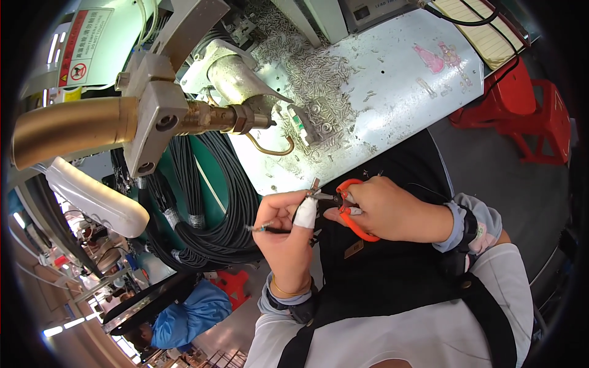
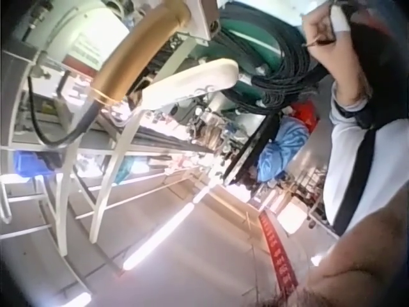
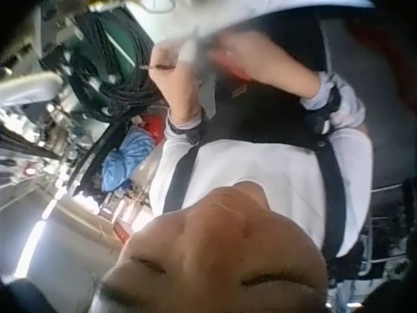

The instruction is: The person trims the ends of individual wires within a bundle using shears, then sets it aside to pick up a new bundle and repeat the process.

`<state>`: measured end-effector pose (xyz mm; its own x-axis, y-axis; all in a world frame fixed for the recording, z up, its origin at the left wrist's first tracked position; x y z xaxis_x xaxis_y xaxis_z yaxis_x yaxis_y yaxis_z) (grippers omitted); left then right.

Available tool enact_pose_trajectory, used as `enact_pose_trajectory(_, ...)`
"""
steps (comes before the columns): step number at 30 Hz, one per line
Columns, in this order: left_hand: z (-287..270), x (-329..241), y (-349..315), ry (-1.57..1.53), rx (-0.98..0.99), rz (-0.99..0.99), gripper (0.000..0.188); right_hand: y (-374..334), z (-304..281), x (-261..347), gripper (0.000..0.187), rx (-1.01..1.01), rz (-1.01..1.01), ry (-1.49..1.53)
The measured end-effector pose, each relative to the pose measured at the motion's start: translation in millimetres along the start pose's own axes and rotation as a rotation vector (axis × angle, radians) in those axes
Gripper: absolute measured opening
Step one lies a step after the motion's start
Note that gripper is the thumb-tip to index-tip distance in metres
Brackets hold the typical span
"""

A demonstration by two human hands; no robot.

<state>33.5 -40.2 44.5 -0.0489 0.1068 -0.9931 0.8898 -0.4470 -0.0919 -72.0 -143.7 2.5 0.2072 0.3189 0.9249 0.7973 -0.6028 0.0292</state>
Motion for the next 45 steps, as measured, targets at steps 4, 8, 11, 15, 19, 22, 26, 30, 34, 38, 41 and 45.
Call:
enact_pose_trajectory(4, 3, 1, 27, -0.099, 0.084, -0.229, 0.007, 9, -12, 8, 0.027, 0.152, 0.282, 0.351)
enact_pose_trajectory(8, 11, 11, 61, -0.348, 0.177, -0.439, 0.009, 28, -16, 13, 0.022, -0.074, 0.477, 0.668)
enact_pose_trajectory(11, 13, 13, 72, -0.355, 0.218, -0.444, 0.01, 53, -17, 13, 0.018, -0.293, 0.375, 0.585)
enact_pose_trajectory(15, 12, 12, 81, -0.306, 0.256, -0.463, 0.012, 76, -13, 3, 0.015, -0.241, 0.189, 0.376)
enact_pose_trajectory(19, 8, 13, 87, -0.29, 0.317, -0.483, 0.016, 82, -12, 4, 0.015, -0.201, 0.22, 0.348)
enact_pose_trajectory(22, 6, 14, 89, -0.334, 0.34, -0.49, 0.021, 80, -10, 7, 0.016, -0.257, 0.17, 0.339)
enact_pose_trajectory(26, 7, 10, 87, -0.254, 0.284, -0.482, 0.026, 80, -10, 8, 0.017, -0.263, 0.153, 0.357)
enact_pose_trajectory(30, 8, 12, 84, -0.265, 0.253, -0.424, 0.028, 80, -12, 7, 0.017, -0.267, 0.153, 0.333)
enact_pose_trajectory(34, 8, 13, 82, -0.289, 0.225, -0.412, 0.027, 80, -12, 8, 0.018, -0.266, 0.138, 0.315)
enact_pose_trajectory(38, 7, 13, 83, -0.242, 0.234, -0.405, 0.023, 79, -9, 8, 0.016, -0.298, 0.125, 0.325)
enact_pose_trajectory(41, 5, 7, 78, -0.244, 0.298, -0.43, 0.019, 74, -9, 7, 0.014, -0.291, 0.122, 0.38)
enact_pose_trajectory(45, 10, -3, 58, -0.28, 0.235, -0.443, 0.017, 62, -13, 8, 0.012, -0.187, 0.276, 0.633)
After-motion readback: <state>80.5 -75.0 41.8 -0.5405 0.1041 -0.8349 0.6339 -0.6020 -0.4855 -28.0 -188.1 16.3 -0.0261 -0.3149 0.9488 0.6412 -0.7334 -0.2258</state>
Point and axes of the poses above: each hand's wrist, its own y-axis towards the middle knuckle, its own z-axis out of the palm, x = y × z, the point moved 1 cm from there along y, towards the middle knuckle, and after that the axes turned 14 degrees about -x, right-handed, at the moved point
